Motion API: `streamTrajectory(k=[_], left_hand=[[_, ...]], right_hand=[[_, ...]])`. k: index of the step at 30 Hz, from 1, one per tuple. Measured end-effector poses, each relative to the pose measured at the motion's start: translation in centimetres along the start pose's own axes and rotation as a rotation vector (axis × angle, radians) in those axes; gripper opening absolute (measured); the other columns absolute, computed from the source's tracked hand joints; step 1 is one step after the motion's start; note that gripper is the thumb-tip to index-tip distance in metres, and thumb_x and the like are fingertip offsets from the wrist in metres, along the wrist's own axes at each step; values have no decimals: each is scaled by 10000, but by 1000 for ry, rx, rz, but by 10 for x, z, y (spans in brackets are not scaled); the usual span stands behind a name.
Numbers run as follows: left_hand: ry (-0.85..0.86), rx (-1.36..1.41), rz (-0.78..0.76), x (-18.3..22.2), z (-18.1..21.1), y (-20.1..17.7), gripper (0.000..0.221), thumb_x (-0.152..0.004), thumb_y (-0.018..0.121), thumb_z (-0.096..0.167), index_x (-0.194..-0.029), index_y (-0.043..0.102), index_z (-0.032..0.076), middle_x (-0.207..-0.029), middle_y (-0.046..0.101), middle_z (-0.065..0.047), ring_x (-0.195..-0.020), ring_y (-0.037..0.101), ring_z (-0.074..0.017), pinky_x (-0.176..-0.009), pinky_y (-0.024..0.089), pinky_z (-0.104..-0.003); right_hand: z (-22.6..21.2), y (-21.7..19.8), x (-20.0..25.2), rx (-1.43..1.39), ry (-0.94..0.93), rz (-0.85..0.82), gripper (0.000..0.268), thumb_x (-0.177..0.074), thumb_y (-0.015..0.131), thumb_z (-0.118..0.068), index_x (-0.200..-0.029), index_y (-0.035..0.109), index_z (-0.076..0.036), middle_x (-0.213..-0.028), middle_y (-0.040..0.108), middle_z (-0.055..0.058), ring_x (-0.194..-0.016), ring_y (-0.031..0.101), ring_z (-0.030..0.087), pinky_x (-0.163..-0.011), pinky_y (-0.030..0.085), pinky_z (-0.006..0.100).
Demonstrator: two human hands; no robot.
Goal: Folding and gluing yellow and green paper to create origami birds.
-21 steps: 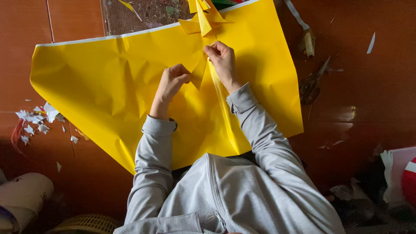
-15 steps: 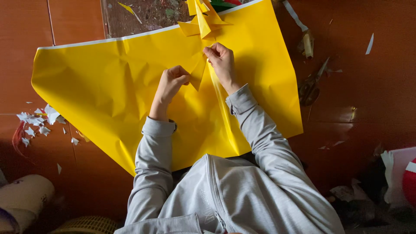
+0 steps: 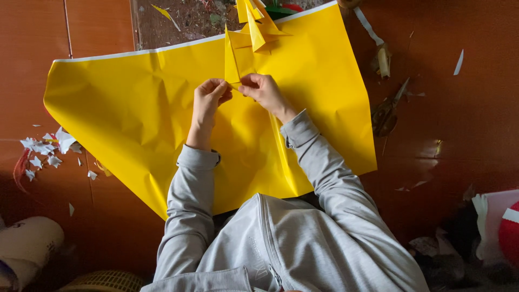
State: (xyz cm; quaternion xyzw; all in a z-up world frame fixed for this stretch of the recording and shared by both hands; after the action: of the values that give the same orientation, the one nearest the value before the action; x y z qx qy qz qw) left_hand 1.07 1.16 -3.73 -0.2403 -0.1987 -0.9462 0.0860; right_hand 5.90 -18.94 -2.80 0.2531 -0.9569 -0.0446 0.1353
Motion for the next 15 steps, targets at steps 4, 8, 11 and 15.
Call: streamTrajectory(k=[4, 8, 11, 15], left_hand=[[-40, 33, -27, -5, -13, -4, 180, -1007, 694, 134, -1041, 670, -41, -921, 722, -84, -792, 705, -172, -792, 612, -309], [-19, 47, -52, 11, 18, 18, 298, -1023, 633, 230, -1203, 653, -7, -1028, 734, -56, -928, 716, -146, -852, 617, -289], [9, -61, -94, 20, 32, 27, 368, -1007, 648, 219, -1314, 575, 28, -1066, 726, -44, -953, 705, -125, -828, 590, -270], [154, -237, -15, -8, -13, 0, 423, -969, 697, 92, -1345, 534, -12, -989, 734, -98, -793, 728, -156, -710, 618, -292]], right_hand=[[-7, 5, 1, 17, -11, 42, 182, -976, 701, -136, -1082, 743, 6, -952, 751, -2, -816, 634, 56, -762, 540, 233], [-9, 7, 2, 311, -100, 140, 123, -932, 743, -103, -989, 731, 6, -873, 755, 44, -762, 662, 86, -711, 546, 263], [-11, 12, 4, 418, -175, 143, 127, -923, 765, -97, -936, 708, 17, -828, 719, 84, -735, 670, 127, -691, 544, 288], [0, 10, 3, 369, -208, 53, 60, -899, 727, -37, -921, 699, 11, -810, 702, 82, -750, 692, 184, -709, 546, 313]])
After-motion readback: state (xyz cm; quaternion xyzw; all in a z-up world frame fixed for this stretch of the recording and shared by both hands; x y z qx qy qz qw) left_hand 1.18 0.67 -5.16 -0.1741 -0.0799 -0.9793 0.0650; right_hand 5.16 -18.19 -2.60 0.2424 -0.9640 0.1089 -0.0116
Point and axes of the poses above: each hand's wrist, its own x-axis away from the middle knuckle, its own y-axis out of the palm, z = x × y, the point moved 1 cm from there along -x, towards the middle knuckle
